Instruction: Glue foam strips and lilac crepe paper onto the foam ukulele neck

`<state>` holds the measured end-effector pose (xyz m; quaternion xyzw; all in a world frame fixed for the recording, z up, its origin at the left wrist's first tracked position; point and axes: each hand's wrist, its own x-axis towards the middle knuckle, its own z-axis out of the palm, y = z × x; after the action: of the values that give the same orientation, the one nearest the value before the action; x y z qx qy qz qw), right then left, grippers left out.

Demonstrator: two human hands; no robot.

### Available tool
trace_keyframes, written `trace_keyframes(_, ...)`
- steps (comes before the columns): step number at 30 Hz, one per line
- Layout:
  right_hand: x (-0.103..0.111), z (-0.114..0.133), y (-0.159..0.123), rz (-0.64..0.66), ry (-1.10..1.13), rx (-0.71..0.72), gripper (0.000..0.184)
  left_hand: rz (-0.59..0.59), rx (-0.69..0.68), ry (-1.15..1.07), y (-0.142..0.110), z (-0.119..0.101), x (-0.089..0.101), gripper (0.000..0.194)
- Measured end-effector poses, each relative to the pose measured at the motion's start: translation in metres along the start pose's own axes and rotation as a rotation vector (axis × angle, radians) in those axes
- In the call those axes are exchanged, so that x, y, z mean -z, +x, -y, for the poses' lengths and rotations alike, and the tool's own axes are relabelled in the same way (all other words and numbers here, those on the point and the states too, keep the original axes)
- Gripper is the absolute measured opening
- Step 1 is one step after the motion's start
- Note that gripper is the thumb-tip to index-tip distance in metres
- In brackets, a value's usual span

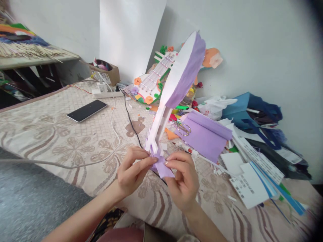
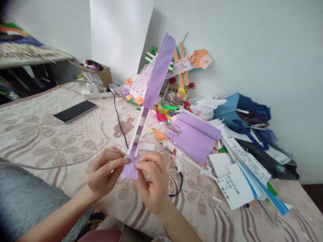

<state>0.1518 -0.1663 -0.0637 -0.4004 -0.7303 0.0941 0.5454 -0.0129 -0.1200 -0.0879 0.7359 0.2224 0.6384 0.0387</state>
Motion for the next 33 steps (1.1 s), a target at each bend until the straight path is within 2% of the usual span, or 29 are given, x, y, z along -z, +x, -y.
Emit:
trace_keyframes(8,-0.005,0.001,-0.003,-0.055,0.019,-0.017,0.03,-0.013,-0.012,-0.019,-0.003,0.0,-0.001,0.02)
trace_keyframes(17,-0.01,0.004,-0.002,-0.074,0.011,0.018,0.03,-0.042,0.072,-0.119,-0.007,-0.001,-0.003,0.012)
trace_keyframes(24,-0.013,0.001,-0.007,-0.103,0.013,0.027,0.031,0.005,0.05,-0.178,-0.009,-0.003,0.0,0.013)
trace_keyframes(26,-0.013,-0.001,-0.008,-0.108,-0.002,0.04,0.03,0.016,0.099,-0.218,-0.013,-0.004,0.001,0.015)
trace_keyframes(30,-0.013,-0.002,-0.007,-0.121,-0.05,0.08,0.028,-0.02,0.314,-0.267,-0.015,-0.004,0.002,0.02)
trace_keyframes(33,-0.013,-0.003,-0.005,-0.12,-0.056,0.124,0.029,-0.014,0.362,-0.206,-0.009,0.0,0.003,0.019)
